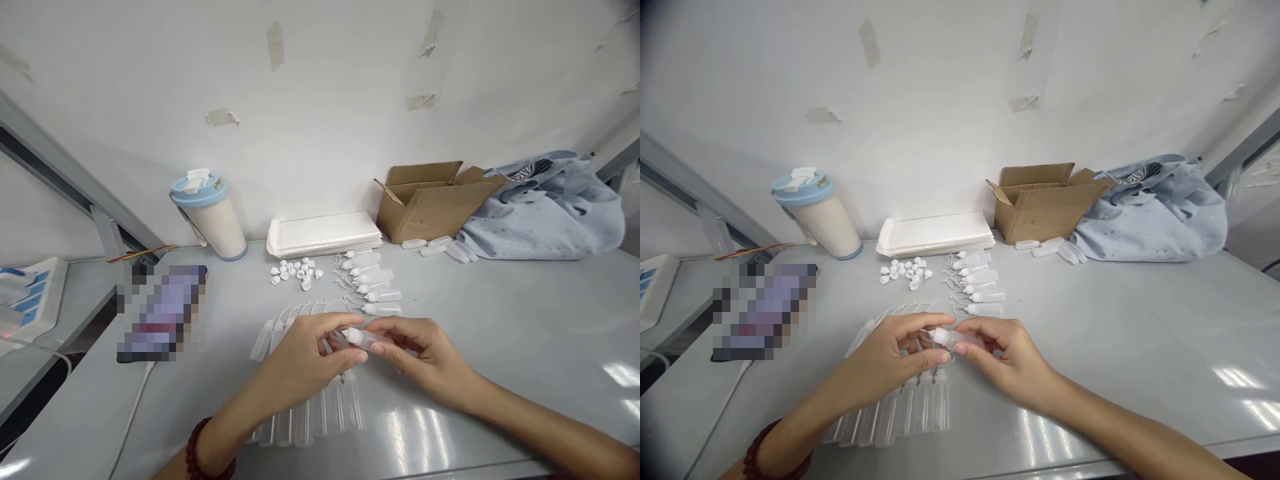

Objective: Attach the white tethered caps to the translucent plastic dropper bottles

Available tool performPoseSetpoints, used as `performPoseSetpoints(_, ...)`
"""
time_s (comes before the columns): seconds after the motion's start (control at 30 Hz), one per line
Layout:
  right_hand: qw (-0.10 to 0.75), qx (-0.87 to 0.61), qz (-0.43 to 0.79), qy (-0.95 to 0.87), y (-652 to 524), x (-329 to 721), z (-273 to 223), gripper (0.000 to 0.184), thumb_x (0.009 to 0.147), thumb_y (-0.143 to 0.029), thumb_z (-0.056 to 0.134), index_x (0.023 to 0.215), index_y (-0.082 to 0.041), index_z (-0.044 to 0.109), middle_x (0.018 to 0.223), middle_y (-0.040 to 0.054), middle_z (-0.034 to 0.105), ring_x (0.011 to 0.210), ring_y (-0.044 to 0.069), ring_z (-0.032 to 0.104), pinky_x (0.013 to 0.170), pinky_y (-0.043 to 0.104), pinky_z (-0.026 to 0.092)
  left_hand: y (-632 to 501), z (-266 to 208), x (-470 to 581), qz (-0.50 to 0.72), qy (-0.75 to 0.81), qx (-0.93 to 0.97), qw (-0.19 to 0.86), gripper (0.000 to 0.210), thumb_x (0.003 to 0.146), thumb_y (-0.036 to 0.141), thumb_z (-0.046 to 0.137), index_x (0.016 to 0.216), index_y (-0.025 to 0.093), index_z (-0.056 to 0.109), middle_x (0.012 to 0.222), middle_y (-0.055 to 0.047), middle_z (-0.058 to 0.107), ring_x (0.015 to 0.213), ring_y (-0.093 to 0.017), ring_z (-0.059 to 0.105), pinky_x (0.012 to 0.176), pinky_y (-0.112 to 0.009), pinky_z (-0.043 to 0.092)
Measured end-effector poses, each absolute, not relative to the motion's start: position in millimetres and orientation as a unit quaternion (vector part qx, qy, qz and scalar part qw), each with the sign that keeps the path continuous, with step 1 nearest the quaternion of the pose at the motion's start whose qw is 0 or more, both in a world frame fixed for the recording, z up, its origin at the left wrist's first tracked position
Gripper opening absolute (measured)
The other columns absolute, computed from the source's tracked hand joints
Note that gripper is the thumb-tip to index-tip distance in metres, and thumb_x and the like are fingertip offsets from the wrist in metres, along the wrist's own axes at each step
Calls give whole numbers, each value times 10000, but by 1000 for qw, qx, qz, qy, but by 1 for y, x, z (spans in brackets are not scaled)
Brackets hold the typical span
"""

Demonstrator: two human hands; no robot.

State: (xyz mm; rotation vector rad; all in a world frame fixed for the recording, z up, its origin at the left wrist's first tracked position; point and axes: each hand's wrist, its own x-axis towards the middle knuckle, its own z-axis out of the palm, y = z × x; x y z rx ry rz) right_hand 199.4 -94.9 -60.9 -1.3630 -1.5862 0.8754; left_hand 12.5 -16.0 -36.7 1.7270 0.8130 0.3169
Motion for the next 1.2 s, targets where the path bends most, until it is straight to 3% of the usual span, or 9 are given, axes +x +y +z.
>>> performPoseSetpoints(0.1,428,-548,321,-643,-96,200,-61,245,869,-353,576,933,-144,688,624,13,621,493,99,505,447,205,415,-18,-38,14,137,363,718,578,418,792,463,635,1142,237,611,921,-26,666,633,-127,609,581,-242,489)
performPoseSetpoints(0.27,432,-552,339,-627,-97,201,-62,239,867,-358,571,929,-145,659,577,-12,602,372,73,481,374,190,393,-21,-37,16,138,364,727,565,352,892,467,480,796,157,615,698,-8,639,512,-97,560,460,-189,392)
performPoseSetpoints(0.4,434,-551,353,-619,-96,202,-64,225,847,-354,605,923,-150,660,626,5,631,414,79,493,395,194,420,-22,-37,16,140,355,755,533,234,896,378,501,876,172,612,588,28,588,520,-110,565,469,-193,381)
performPoseSetpoints(0.5,436,-546,379,-607,-95,203,-66,224,828,-353,632,916,-150,666,723,29,653,460,72,478,399,185,418,-21,-39,15,152,340,786,494,173,896,314,506,930,183,614,635,20,614,587,-126,595,536,-214,415)
performPoseSetpoints(0.63,430,-527,461,-570,-93,205,-63,232,822,-365,641,901,-148,662,581,-23,573,425,54,401,377,163,365,-21,-41,14,172,307,820,451,141,899,248,498,936,189,621,715,11,626,640,-130,603,636,-242,439)
performPoseSetpoints(0.8,412,-481,609,-478,-89,210,-59,332,799,-446,642,852,-119,629,630,14,637,347,15,326,325,154,261,-23,-38,11,160,292,836,436,158,912,261,481,969,215,622,737,8,639,681,-150,602,674,-264,439)
performPoseSetpoints(0.93,407,-438,673,-434,-87,212,-61,332,780,-459,654,810,-134,592,528,-37,579,288,2,244,293,152,203,-24,-35,12,169,280,835,444,140,900,246,509,974,213,623,748,11,643,685,-140,594,655,-245,437)
performPoseSetpoints(1.03,430,-459,613,-478,-90,211,-64,320,783,-447,658,871,-146,596,538,-45,562,328,27,326,321,156,285,-25,-34,14,197,283,826,447,121,877,218,530,948,196,626,788,-1,652,693,-135,592,634,-232,439)
performPoseSetpoints(1.2,423,-536,257,-684,-95,209,-63,211,862,-322,604,994,-162,642,755,44,664,612,137,593,534,244,485,-24,-34,14,198,330,774,503,120,868,267,545,902,195,635,704,11,637,649,-133,585,614,-236,445)
